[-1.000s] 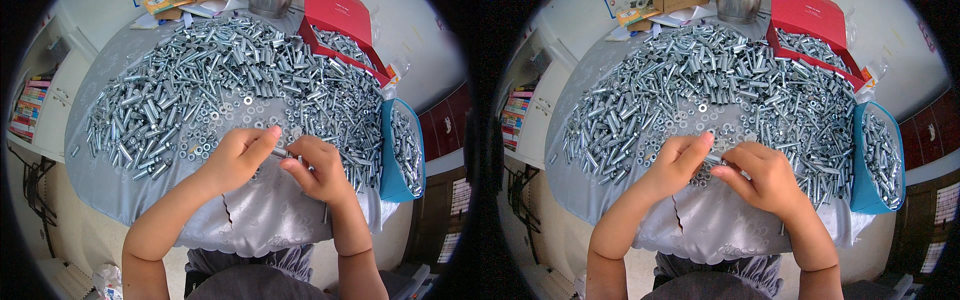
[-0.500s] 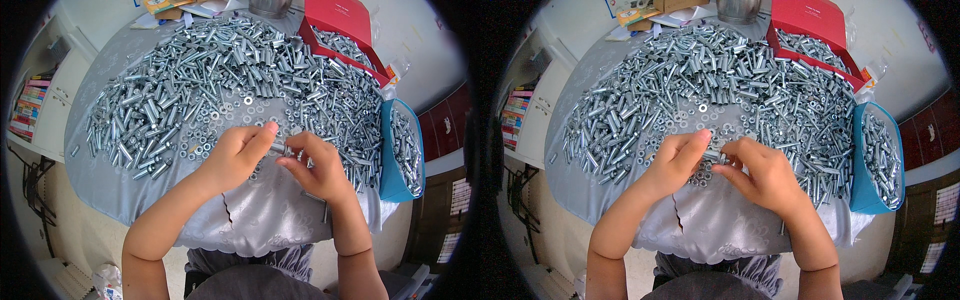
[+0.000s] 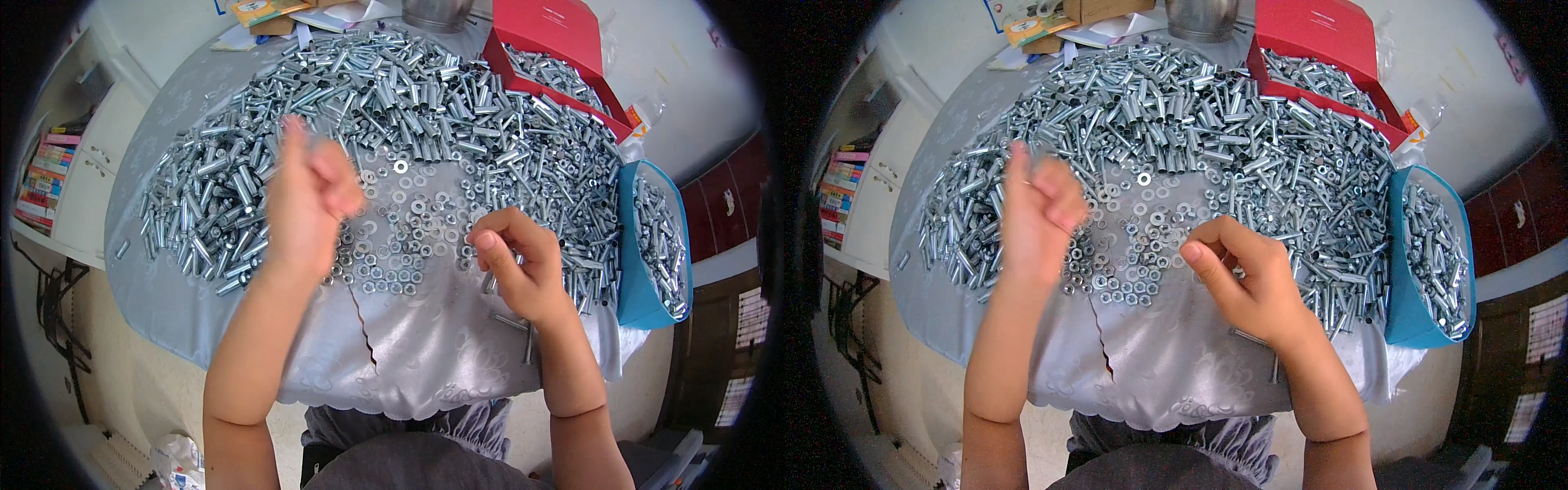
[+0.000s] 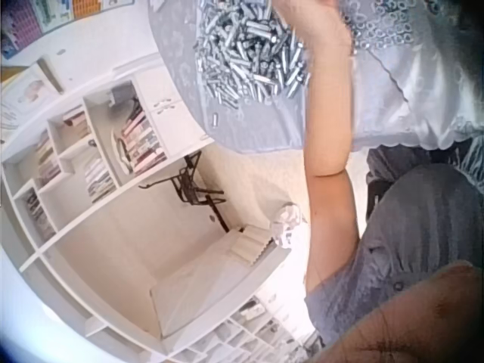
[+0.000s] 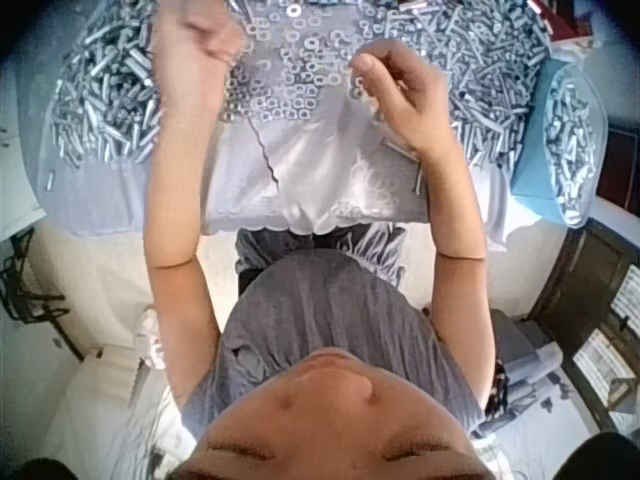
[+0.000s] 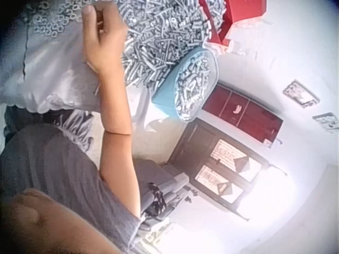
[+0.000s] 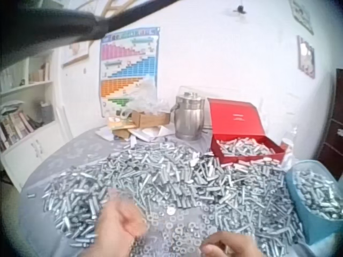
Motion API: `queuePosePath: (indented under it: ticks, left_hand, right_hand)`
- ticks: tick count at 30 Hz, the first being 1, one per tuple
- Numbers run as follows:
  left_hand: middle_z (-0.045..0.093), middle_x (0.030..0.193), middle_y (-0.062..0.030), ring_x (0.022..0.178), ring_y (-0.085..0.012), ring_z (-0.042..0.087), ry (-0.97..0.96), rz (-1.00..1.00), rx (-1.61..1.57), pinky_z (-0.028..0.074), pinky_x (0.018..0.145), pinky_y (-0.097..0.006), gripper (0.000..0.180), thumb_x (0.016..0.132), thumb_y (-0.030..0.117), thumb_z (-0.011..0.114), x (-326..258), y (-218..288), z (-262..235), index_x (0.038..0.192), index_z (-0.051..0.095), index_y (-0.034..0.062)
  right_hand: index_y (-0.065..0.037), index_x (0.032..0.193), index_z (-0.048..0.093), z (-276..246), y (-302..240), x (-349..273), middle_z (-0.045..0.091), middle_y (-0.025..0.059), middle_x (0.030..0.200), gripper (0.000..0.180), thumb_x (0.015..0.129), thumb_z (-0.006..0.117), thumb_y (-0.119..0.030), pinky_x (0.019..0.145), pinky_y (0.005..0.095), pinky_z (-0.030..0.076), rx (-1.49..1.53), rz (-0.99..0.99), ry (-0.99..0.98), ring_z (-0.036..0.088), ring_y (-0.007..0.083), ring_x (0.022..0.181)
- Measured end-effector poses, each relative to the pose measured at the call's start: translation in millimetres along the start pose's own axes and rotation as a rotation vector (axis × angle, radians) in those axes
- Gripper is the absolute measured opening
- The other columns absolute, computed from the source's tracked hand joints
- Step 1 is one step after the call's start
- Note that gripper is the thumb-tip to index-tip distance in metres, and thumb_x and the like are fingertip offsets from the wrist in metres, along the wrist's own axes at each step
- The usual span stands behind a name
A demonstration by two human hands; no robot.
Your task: The person repeatedly picks up metal bolts and washers from a large pile on a table. They thread the washers onto the bolts by hand and place the assembled units into a blue container on the right side of the table. The task involves continuous manual sorting and assembly of hardware components.
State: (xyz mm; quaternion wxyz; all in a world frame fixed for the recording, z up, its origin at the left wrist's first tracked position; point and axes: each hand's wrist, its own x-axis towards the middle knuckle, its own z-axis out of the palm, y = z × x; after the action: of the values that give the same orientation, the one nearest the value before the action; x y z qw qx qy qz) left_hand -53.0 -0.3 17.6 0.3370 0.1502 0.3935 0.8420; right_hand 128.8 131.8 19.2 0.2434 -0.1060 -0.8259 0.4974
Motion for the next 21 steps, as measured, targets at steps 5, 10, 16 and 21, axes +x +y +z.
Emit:
queuePosePath:
  ticks: [5, 10, 16, 21]
  left_hand:
    - [0.036, 0.067, -0.0007, 0.053, -0.0104, 0.03, 0.169, 0.196, -0.262, 0.027, 0.05, -0.024, 0.036, 0.092, 0.041, 0.037, 23.1, 29.7, -31.5, 0.077, 0.041, 0.0083]
    - [0.035, 0.066, -0.0003, 0.053, -0.0105, 0.03, 0.198, 0.025, -0.2, 0.027, 0.05, -0.024, 0.039, 0.09, 0.044, 0.038, 19.3, 17.2, -20.4, 0.074, 0.042, 0.0084]
    - [0.042, 0.064, 0.0009, 0.054, -0.01, 0.039, 0.051, -0.03, 0.141, 0.034, 0.052, -0.025, 0.049, 0.089, 0.053, 0.035, 9.5, 6.8, -7.0, 0.069, 0.046, 0.01]
    - [0.042, 0.062, 0.0, 0.051, -0.0106, 0.04, 0.03, 0.061, 0.408, 0.035, 0.05, -0.025, 0.048, 0.091, 0.05, 0.032, 0.4, 1.2, 5.2, 0.067, 0.044, 0.0093]
  right_hand:
    - [0.0, 0.081, 0.058, -1.0, 1.6, -1.1, 0.055, 0.0031, 0.062, 0.016, 0.085, 0.058, -0.015, 0.05, 0.0227, 0.041, 0.002, 0.04, -0.01, 0.05, 0.0081, 0.053]
    - [-0.001, 0.078, 0.058, 0.2, -3.4, 0.6, 0.056, 0.0056, 0.063, 0.015, 0.084, 0.059, -0.015, 0.049, 0.0237, 0.041, -0.15, -0.008, -0.059, 0.05, 0.0104, 0.051]
    - [-0.001, 0.078, 0.059, -3.4, 2.9, 4.4, 0.054, 0.0071, 0.058, 0.014, 0.082, 0.06, -0.014, 0.046, 0.0249, 0.04, -0.252, 0.029, 0.002, 0.05, 0.0132, 0.047]
    - [-0.001, 0.076, 0.059, -6.0, 6.7, 8.8, 0.057, 0.0077, 0.059, 0.012, 0.08, 0.062, -0.012, 0.045, 0.0264, 0.04, -0.283, 0.045, 0.134, 0.052, 0.0177, 0.047]
